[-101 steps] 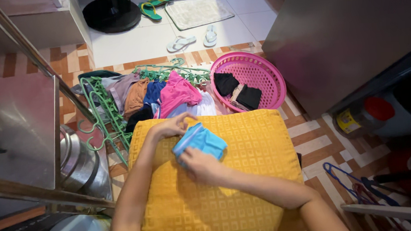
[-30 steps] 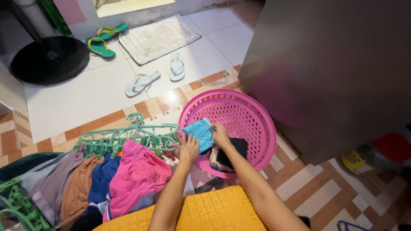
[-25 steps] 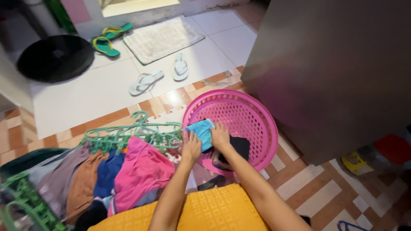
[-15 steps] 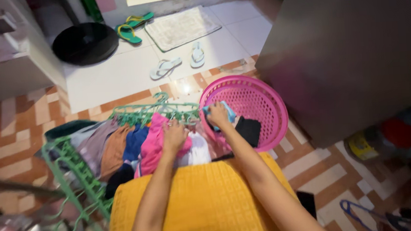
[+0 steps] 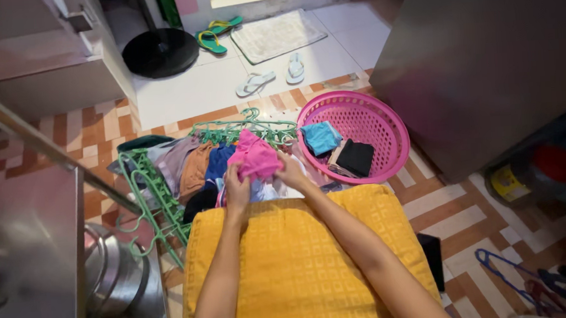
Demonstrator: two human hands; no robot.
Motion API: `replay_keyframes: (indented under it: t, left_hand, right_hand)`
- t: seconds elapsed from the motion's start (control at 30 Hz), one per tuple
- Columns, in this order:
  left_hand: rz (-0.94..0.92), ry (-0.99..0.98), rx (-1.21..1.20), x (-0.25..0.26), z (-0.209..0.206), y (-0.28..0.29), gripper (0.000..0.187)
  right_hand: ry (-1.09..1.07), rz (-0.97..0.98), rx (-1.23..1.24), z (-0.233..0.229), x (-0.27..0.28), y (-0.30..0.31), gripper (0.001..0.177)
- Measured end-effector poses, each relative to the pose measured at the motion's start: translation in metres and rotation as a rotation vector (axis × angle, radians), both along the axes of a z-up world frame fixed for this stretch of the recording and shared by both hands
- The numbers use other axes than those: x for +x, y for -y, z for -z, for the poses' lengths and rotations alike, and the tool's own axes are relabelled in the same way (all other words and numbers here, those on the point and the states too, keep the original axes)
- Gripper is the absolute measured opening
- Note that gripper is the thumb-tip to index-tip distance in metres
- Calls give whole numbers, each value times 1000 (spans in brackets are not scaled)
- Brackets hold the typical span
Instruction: The person folds several pairs of underwear and pieces of clothing on a yellow cushion, including blue and pink pairs, and places them into a pink plastic basket.
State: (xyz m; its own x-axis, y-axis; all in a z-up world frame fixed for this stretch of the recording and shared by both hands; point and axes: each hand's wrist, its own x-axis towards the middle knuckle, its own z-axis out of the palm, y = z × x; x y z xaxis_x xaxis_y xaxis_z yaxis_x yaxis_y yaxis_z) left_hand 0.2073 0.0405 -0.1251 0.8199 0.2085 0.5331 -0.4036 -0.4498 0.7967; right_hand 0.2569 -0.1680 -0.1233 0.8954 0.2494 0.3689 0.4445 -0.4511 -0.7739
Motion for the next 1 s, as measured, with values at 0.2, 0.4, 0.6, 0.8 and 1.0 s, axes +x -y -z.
replay_keyframes:
  t: [0.2, 0.4, 0.6, 0.8, 1.0]
  left_hand:
    - [27, -121, -351, 7, -13, 1, 25]
    - [144, 19, -509, 31, -75, 5, 19]
    - [564, 22, -1055, 4, -149, 8, 20]
    - [437, -126, -1245, -35, -159, -40, 24]
    - [324, -82, -1109, -77, -175, -72, 28]
  right_hand:
    - [-379, -202, 259, -35, -13, 8, 49]
    - [-394, -221, 315, -69, -45, -26, 89]
    - [-189, -363, 195, -67, -28, -31, 44]
    - [-390, -317, 159, -120, -33, 20, 34]
    - [-665, -379, 987, -170, -74, 78, 26]
